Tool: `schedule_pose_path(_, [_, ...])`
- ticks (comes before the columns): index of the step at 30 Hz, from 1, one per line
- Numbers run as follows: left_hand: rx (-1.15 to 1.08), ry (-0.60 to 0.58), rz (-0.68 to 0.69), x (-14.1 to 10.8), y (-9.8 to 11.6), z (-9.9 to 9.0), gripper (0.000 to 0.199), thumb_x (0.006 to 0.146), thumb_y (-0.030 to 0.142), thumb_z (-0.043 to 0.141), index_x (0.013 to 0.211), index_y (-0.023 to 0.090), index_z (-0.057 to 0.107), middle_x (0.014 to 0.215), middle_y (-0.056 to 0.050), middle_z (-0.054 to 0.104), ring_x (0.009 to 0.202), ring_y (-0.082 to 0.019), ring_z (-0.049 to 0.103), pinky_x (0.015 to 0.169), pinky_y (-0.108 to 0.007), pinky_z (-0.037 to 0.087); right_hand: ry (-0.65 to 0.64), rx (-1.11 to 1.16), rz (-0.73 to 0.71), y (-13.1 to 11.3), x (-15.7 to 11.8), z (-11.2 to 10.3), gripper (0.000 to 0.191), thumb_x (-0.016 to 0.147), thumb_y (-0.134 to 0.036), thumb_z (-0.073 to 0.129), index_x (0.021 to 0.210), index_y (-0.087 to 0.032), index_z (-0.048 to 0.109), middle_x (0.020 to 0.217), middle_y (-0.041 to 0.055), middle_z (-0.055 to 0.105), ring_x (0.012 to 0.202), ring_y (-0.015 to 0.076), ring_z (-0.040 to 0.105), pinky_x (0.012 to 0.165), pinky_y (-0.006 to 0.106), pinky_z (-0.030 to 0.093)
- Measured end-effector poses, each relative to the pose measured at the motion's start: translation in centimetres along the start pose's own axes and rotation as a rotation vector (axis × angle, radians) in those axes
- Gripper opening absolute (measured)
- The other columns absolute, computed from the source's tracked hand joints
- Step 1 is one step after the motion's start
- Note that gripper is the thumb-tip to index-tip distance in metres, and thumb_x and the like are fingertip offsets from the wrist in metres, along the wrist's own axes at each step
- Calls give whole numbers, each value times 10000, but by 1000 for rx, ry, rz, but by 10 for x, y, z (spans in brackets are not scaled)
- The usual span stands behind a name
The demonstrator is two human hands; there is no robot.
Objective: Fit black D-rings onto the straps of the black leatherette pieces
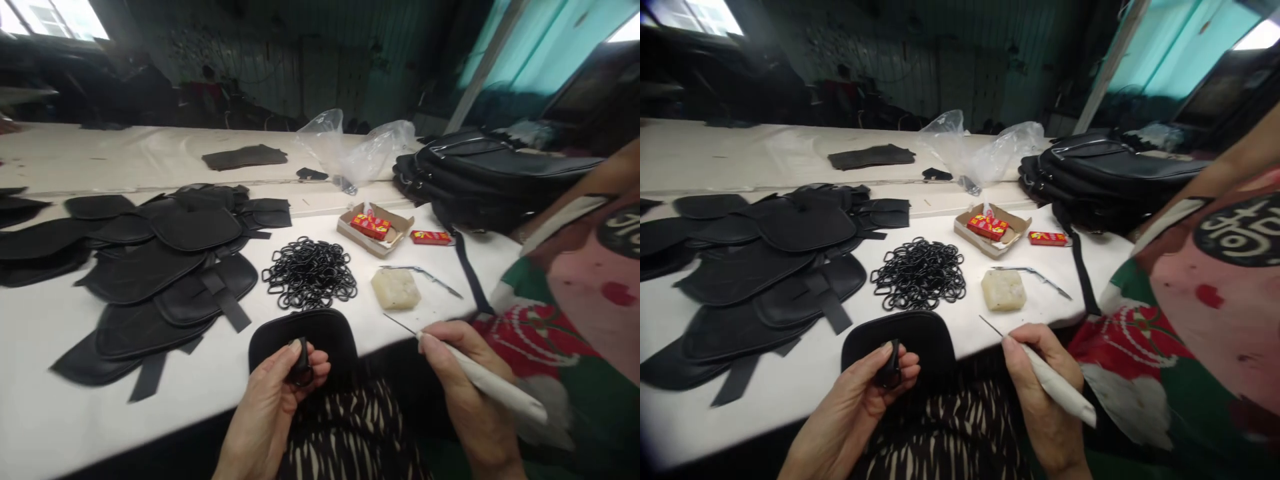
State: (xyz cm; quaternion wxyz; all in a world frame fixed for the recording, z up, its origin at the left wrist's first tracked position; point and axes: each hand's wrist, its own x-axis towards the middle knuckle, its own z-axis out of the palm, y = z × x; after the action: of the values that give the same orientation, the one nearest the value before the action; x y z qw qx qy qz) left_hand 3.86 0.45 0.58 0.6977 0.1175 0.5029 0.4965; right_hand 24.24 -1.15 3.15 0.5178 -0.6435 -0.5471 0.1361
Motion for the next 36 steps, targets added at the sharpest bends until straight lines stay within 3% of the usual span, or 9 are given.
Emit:
schedule_pose_path(5, [34,65,-29,5,6,12,130,808,87,527,782,87,655,731,-114,708,636,-174,674,646,-275,564,50,-74,34,8,10,-5,247,807,-368,533,628,-198,529,522,-44,485,459,104,437,419,200,372])
schedule_pose_path(14, [79,213,-58,1,14,25,157,819,49,492,733,68,622,664,-123,699,569,-170,671,555,-248,568,76,-79,59,24,35,10,232,810,-343,513,629,-197,505,533,-48,473,507,117,436,491,226,358])
schedule_pose_path(31, [45,206,-108,4,17,21,201,835,56,472,725,55,640,773,-160,710,673,-196,688,610,-272,577,9,-98,25,33,49,27,189,793,-273,516,621,-209,471,513,-69,439,496,109,416,507,229,339])
schedule_pose_path(36, [36,156,-116,4,18,18,208,838,76,488,711,61,652,780,-154,710,691,-192,686,635,-278,573,48,-88,61,34,46,22,204,800,-322,536,639,-200,511,531,-54,470,509,111,423,508,230,345])
